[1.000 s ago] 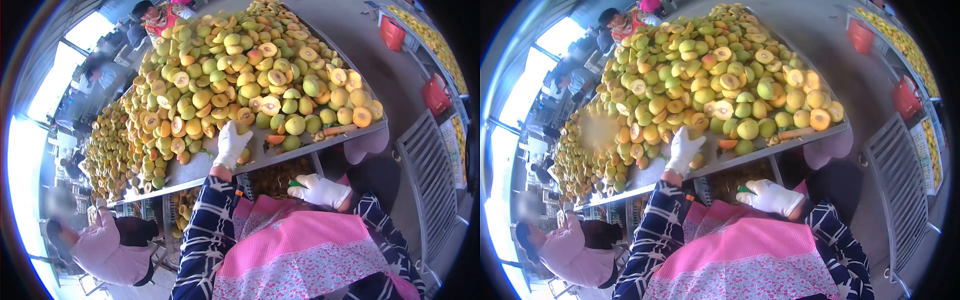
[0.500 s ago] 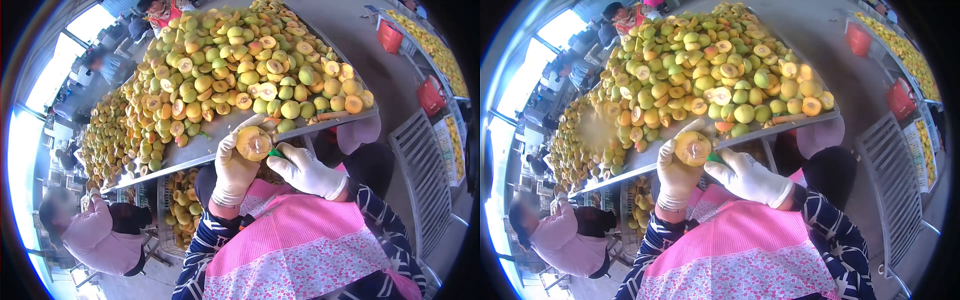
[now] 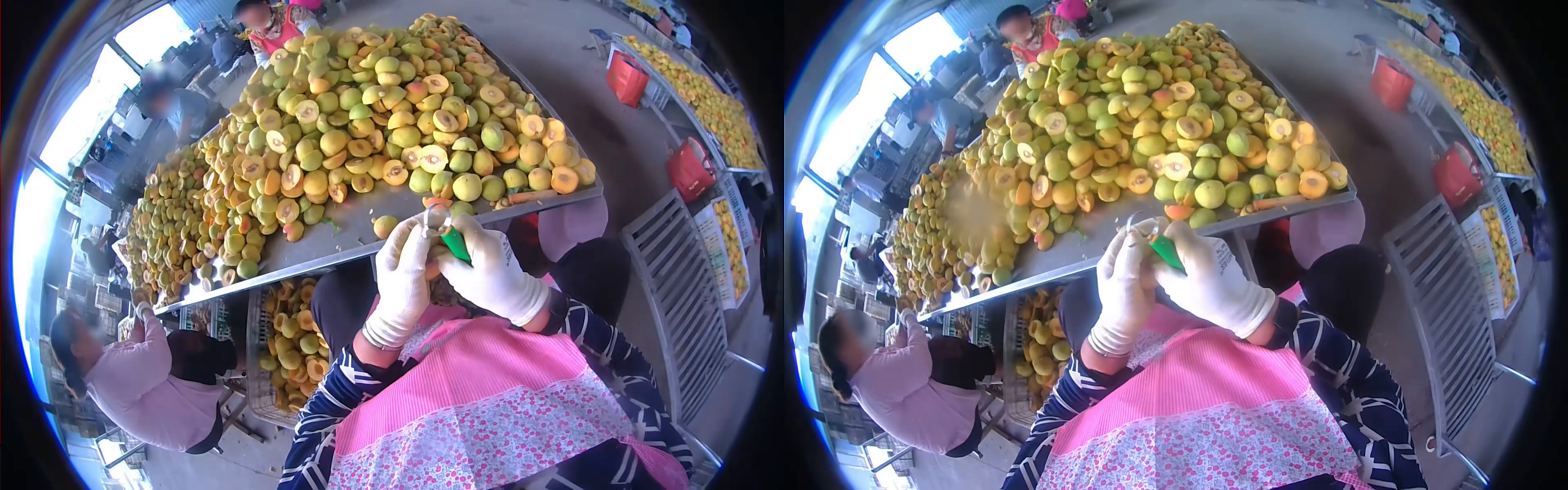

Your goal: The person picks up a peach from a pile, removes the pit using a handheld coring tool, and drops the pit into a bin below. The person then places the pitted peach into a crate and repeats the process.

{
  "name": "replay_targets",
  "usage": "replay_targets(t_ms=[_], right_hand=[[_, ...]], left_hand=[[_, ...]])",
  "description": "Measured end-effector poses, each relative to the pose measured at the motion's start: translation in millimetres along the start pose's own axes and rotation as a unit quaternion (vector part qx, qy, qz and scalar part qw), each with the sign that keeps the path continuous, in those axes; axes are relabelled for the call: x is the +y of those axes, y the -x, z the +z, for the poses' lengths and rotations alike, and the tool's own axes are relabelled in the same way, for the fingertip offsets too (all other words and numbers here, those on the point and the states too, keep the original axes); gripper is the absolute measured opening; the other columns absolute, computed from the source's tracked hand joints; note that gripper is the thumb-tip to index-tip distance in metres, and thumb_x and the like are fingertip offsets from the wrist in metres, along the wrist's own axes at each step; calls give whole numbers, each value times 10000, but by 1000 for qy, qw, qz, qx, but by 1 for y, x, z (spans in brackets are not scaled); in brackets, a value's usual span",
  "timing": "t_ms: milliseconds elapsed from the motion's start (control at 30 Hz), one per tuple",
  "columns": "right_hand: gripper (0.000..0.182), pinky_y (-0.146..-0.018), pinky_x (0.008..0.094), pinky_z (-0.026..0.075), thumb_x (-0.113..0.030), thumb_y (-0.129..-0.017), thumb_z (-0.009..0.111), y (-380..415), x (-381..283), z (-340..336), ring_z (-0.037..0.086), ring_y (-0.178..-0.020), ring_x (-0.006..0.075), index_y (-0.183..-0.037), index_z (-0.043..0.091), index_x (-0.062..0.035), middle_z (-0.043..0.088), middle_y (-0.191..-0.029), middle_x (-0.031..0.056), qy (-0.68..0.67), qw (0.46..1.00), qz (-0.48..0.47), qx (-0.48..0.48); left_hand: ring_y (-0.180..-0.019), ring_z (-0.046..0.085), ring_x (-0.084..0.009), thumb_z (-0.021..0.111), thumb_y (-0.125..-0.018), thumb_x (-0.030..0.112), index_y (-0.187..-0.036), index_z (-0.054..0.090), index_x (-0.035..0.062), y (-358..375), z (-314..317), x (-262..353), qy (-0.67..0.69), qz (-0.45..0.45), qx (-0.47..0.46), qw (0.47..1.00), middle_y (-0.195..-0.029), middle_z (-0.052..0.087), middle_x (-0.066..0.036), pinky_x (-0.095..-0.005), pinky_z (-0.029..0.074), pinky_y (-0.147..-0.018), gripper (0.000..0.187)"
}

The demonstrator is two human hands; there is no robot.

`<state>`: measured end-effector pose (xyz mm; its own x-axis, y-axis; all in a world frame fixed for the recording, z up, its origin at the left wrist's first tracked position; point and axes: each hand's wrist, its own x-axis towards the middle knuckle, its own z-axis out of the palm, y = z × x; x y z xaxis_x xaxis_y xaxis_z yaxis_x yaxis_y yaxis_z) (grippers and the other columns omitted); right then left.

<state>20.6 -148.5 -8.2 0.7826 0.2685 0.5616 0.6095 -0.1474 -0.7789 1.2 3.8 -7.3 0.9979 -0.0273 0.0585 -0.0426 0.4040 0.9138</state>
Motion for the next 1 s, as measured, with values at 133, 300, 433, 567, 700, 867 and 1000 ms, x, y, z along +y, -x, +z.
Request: replay_targets(t_ms=[133,300,433,567,700,867,1000], right_hand=[[157,-671,336,521,-42,-888,722,12,-14,-10,640,-679,175,-981,603,0,653,-766,103,-73,991,96,-62],[181,-673,311,510,-151,-927,736,17,-4,-23,611,-686,128,-937,640,3,639,-738,63,28,977,170,-126],[304,-733,483,534,-219,-955,708,11,-15,-3,690,-860,463,-1100,579,15,701,-895,246,-24,977,136,-163],[335,-742,441,542,-160,-943,689,17,-4,11,724,-849,381,-1186,559,31,704,-895,213,0,978,137,-160],[307,-779,486,538,-142,-938,667,16,-11,12,684,-945,468,-1160,555,38,700,-963,271,-15,965,182,-186],[251,-798,469,535,-131,-932,643,13,-7,3,698,-931,440,-1101,576,41,701,-927,262,-36,953,193,-231],[206,-752,423,512,-139,-932,637,8,-10,-7,688,-804,344,-1040,604,34,684,-836,198,-70,924,237,-293]], left_hand=[[-976,671,-190,513,-1074,351,-1272,608,-17,-7,-7,3,33,19,14,999,-1116,687,-118,-305,542,-888,429],[-963,670,-259,444,-1073,535,-1252,589,-27,-14,-19,5,70,47,-1,996,-1107,682,-181,-379,543,-899,607],[-960,670,-261,426,-1075,550,-1259,588,-29,-10,-13,3,77,31,-5,997,-1116,676,-184,-401,564,-890,629],[-913,679,-223,428,-1104,462,-1239,620,-27,-2,-2,12,32,55,51,997,-1081,702,-170,-348,566,-843,542],[-843,691,-208,461,-1105,430,-1200,645,-24,-2,2,9,17,81,74,994,-1006,718,-155,-328,582,-787,499],[-794,695,-205,432,-1101,469,-1160,668,-33,-4,4,13,11,28,63,998,-967,725,-153,-320,586,-752,558],[-793,699,-215,421,-1077,551,-1121,677,-55,-11,-9,17,-41,26,-48,998,-944,728,-160,-324,576,-741,660]])
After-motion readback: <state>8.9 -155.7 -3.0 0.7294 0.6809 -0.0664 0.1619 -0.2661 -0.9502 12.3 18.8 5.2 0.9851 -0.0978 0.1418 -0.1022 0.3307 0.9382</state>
